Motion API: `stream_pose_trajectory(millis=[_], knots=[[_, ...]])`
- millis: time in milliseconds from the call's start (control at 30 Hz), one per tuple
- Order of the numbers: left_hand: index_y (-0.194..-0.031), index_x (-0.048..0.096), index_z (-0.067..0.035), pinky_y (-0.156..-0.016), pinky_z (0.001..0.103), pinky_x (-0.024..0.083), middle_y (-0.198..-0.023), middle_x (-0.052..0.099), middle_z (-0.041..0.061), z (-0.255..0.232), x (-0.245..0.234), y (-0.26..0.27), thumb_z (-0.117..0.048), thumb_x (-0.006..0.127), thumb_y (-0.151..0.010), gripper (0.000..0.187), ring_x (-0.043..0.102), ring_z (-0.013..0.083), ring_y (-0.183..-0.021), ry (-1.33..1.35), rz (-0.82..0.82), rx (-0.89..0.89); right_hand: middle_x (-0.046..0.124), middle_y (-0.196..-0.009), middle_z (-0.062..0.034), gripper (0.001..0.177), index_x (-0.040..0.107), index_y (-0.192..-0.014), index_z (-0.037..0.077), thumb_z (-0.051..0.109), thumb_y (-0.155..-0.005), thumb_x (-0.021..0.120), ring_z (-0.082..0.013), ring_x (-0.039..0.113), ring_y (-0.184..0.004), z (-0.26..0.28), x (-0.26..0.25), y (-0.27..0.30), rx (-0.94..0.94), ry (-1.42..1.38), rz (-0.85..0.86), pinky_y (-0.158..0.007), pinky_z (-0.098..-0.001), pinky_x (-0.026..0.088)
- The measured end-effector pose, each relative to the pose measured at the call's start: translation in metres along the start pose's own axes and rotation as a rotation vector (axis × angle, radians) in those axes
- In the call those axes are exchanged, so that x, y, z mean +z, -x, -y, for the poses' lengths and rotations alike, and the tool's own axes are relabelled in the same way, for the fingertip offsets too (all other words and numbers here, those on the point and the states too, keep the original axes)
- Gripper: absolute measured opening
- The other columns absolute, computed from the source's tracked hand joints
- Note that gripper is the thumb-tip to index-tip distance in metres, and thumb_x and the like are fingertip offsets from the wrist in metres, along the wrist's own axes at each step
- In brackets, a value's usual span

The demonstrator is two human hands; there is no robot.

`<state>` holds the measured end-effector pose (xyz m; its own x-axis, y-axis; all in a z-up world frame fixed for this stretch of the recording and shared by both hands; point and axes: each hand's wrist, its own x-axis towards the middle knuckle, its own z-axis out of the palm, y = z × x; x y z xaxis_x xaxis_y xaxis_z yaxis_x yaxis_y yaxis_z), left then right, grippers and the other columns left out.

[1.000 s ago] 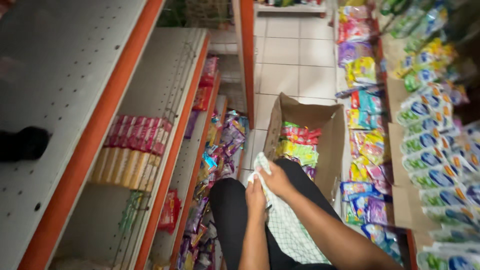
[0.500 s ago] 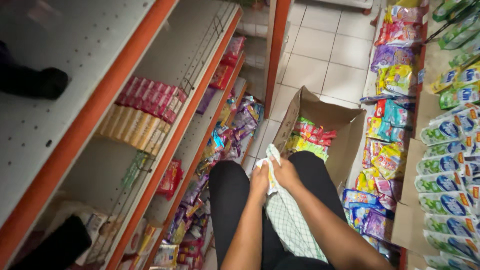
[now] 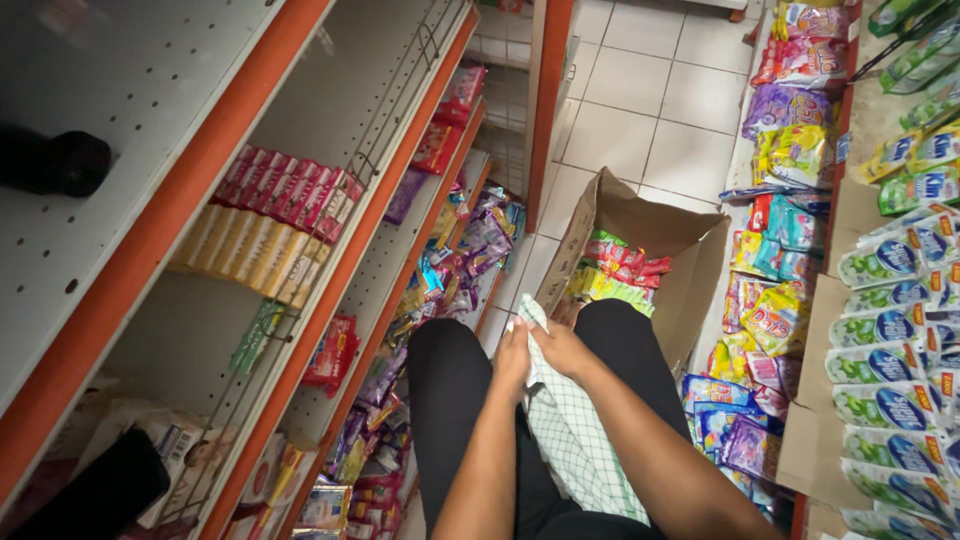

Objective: The person sits on the floor in a store aisle and wipes small yellow soap packets with a green and white checkered cloth. They then place the packets onto a shelf and use a handheld barcode scanner to scan them.

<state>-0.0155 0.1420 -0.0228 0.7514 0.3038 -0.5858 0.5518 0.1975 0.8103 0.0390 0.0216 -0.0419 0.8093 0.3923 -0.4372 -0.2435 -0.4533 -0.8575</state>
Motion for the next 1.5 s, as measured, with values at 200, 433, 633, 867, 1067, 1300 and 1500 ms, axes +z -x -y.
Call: stream_pose_trajectory(millis=[200,433,633,867,1067,1300,1500], knots=[[-0.122,0.068,0.002,-0.083,0.039,0.054,-0.107,0.074,0.017,0.015,-0.001,-0.01,-0.052,0.04,-0.104,0.064,0.069,0.026,-0.094,0.076,0.042,0.005,0.077,-0.097,-0.0188,0.051,0.07,-0.111,-0.004,0.042,-0.104,0.047,-0.0241,0.072,-0.091,-0.004,-0.001,-0.003,0.016,0.069,-0.019,-0.087,-0.0367,0.054],[-0.121,0.07,-0.001,-0.089,0.039,0.052,-0.111,0.073,0.017,0.006,-0.004,-0.005,-0.055,0.038,-0.102,0.066,0.07,0.0259,-0.102,-0.104,-0.023,0.016,0.077,-0.104,-0.0156,0.046,0.07,-0.117,-0.001,0.039,-0.098,0.056,-0.0219,0.07,-0.095,0.003,0.001,0.004,0.011,-0.058,0.064,-0.087,-0.0368,0.055],[-0.118,0.07,0.002,-0.089,0.04,0.053,-0.111,0.074,0.02,-0.008,-0.006,0.006,-0.055,0.038,-0.102,0.067,0.071,0.0291,-0.103,-0.055,0.019,0.025,0.076,-0.108,-0.0135,0.047,0.069,-0.122,0.002,0.04,-0.099,0.054,-0.0204,0.07,-0.1,-0.001,0.0,0.001,-0.022,0.057,0.07,-0.091,-0.0351,0.054],[-0.117,0.069,0.002,-0.086,0.041,0.054,-0.109,0.075,0.021,-0.008,-0.004,0.007,-0.053,0.043,-0.101,0.063,0.072,0.0313,-0.101,-0.05,-0.006,0.038,0.077,-0.104,-0.0144,0.05,0.07,-0.118,0.001,0.043,-0.104,0.047,-0.0221,0.07,-0.098,0.01,-0.001,0.007,0.065,0.016,0.049,-0.09,-0.0351,0.054],[-0.114,0.071,0.001,-0.086,0.041,0.054,-0.106,0.075,0.021,-0.003,-0.004,0.001,-0.054,0.043,-0.101,0.063,0.073,0.0307,-0.1,-0.17,-0.024,0.066,0.077,-0.104,-0.0136,0.047,0.069,-0.118,0.001,0.039,-0.103,0.046,-0.0215,0.07,-0.098,0.016,-0.003,0.009,0.07,0.021,0.055,-0.09,-0.0357,0.054],[-0.115,0.071,-0.001,-0.088,0.041,0.053,-0.109,0.075,0.02,-0.011,-0.005,0.007,-0.054,0.041,-0.101,0.062,0.072,0.0296,-0.103,-0.136,-0.021,0.034,0.077,-0.106,-0.014,0.043,0.07,-0.116,-0.002,0.032,-0.096,0.053,-0.0211,0.07,-0.099,0.011,-0.004,0.004,0.083,-0.046,0.082,-0.091,-0.0354,0.053],[-0.114,0.072,0.001,-0.089,0.04,0.052,-0.109,0.076,0.02,-0.009,-0.003,0.005,-0.054,0.043,-0.101,0.063,0.071,0.0291,-0.103,-0.072,-0.007,0.054,0.076,-0.109,-0.014,0.044,0.067,-0.119,-0.002,0.033,-0.093,0.061,-0.0198,0.069,-0.101,0.019,-0.007,0.009,0.012,-0.006,0.111,-0.091,-0.0359,0.054]])
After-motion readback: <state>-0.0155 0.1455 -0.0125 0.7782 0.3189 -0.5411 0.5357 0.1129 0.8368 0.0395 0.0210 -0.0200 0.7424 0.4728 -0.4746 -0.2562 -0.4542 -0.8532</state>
